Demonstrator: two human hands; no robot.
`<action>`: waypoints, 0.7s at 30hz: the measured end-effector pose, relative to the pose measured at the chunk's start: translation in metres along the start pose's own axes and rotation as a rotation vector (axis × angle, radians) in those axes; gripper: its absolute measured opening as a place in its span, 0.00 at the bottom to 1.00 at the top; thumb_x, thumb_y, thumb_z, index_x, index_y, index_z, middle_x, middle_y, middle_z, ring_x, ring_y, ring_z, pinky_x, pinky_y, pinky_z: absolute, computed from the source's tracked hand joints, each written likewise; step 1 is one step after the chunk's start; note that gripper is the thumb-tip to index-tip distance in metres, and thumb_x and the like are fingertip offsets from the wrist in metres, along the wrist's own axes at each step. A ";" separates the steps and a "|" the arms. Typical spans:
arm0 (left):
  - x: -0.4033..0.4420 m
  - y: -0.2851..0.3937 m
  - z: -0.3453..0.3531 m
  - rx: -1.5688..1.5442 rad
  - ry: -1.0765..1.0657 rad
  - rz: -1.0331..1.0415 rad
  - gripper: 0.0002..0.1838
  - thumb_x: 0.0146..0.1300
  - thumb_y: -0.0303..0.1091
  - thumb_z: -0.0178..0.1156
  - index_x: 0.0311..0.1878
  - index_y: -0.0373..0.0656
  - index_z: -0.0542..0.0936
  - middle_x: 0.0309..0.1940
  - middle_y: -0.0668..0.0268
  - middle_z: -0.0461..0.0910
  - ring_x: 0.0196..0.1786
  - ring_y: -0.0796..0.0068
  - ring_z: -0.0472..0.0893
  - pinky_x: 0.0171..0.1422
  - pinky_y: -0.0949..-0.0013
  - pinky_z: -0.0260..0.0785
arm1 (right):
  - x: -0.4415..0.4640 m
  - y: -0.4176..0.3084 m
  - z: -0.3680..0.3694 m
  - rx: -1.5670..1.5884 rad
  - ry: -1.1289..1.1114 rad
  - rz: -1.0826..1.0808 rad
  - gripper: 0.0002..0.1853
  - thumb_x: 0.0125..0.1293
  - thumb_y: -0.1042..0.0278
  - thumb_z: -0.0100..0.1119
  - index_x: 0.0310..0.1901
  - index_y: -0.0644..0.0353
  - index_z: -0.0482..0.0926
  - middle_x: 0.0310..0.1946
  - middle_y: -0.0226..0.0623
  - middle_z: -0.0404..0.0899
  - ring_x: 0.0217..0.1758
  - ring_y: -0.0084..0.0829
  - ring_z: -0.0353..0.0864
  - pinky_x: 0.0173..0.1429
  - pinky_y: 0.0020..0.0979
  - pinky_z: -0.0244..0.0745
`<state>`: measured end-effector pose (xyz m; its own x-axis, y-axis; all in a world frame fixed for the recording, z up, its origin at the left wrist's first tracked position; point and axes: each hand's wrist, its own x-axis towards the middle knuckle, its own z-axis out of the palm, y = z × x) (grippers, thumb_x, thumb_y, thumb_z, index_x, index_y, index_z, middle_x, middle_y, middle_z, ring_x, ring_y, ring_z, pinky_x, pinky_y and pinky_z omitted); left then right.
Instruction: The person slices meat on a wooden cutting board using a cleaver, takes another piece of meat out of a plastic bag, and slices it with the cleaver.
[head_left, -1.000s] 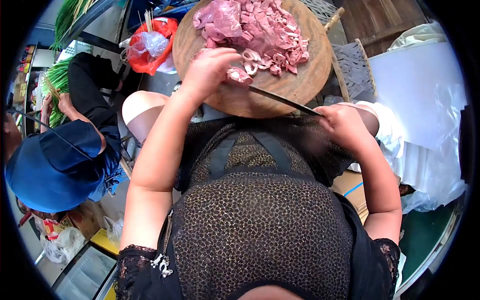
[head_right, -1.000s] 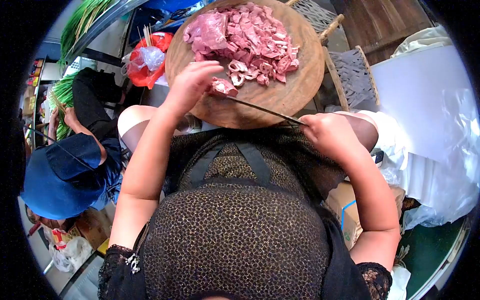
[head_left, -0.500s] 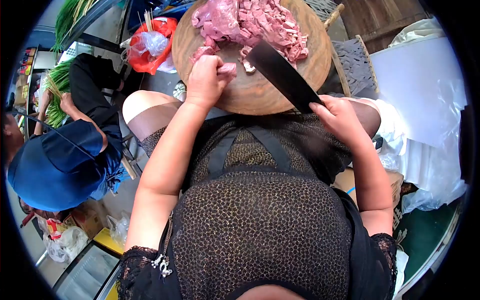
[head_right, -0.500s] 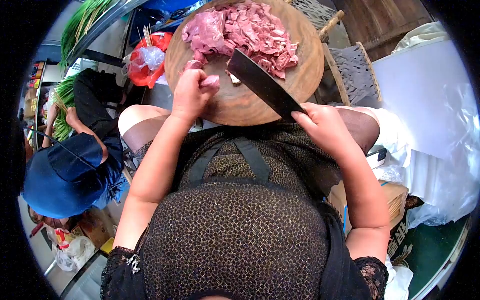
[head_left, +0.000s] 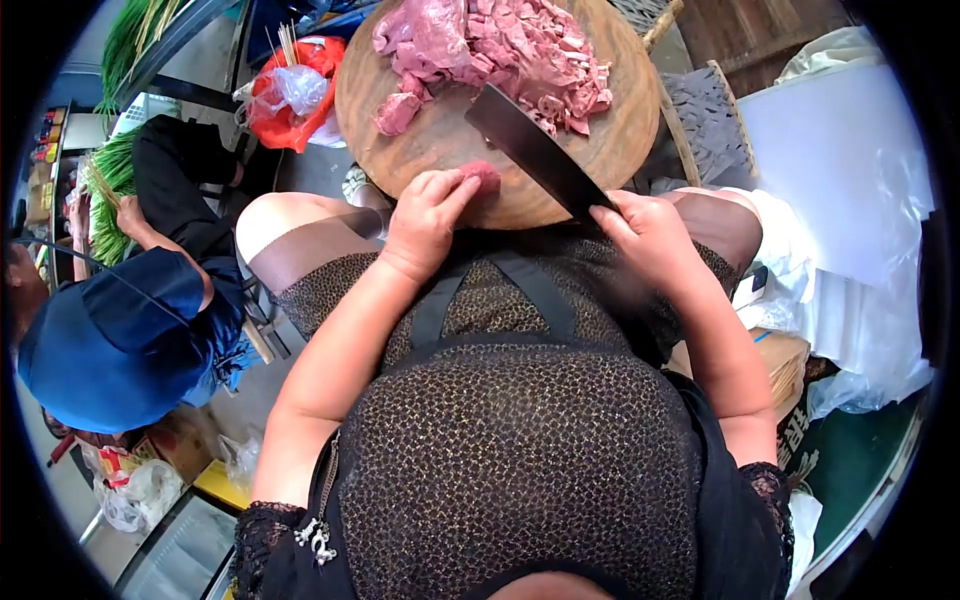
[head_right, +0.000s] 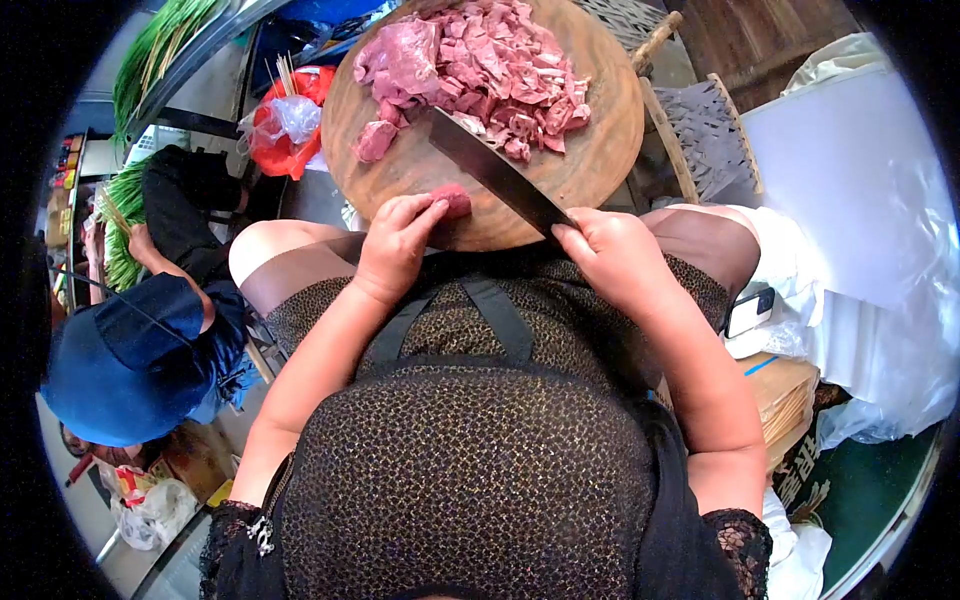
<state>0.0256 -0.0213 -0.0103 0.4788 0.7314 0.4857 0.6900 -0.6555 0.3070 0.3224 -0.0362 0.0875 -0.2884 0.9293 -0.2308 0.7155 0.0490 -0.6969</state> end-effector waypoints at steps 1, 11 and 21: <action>0.004 -0.003 -0.004 -0.021 0.001 0.025 0.17 0.55 0.27 0.58 0.48 0.43 0.83 0.46 0.62 0.82 0.46 0.60 0.81 0.52 0.61 0.76 | 0.001 0.001 0.002 0.010 -0.001 0.000 0.13 0.71 0.61 0.57 0.41 0.65 0.80 0.33 0.55 0.81 0.39 0.54 0.82 0.43 0.44 0.76; 0.021 -0.021 0.002 -0.047 -0.117 0.047 0.15 0.58 0.26 0.60 0.50 0.43 0.83 0.53 0.59 0.80 0.54 0.59 0.81 0.61 0.62 0.74 | -0.001 -0.005 0.000 -0.022 0.047 -0.014 0.13 0.71 0.60 0.56 0.44 0.62 0.82 0.36 0.54 0.82 0.42 0.53 0.83 0.45 0.46 0.77; 0.024 -0.020 -0.003 0.110 -0.136 0.121 0.18 0.57 0.31 0.58 0.53 0.46 0.83 0.47 0.68 0.80 0.47 0.63 0.80 0.54 0.63 0.75 | -0.011 -0.009 0.027 -0.277 0.109 -0.110 0.13 0.70 0.63 0.58 0.51 0.59 0.82 0.41 0.48 0.85 0.44 0.48 0.85 0.48 0.42 0.81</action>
<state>0.0213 0.0083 -0.0022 0.6251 0.6723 0.3966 0.6747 -0.7209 0.1585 0.3017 -0.0566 0.0778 -0.3143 0.9459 -0.0799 0.8345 0.2352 -0.4984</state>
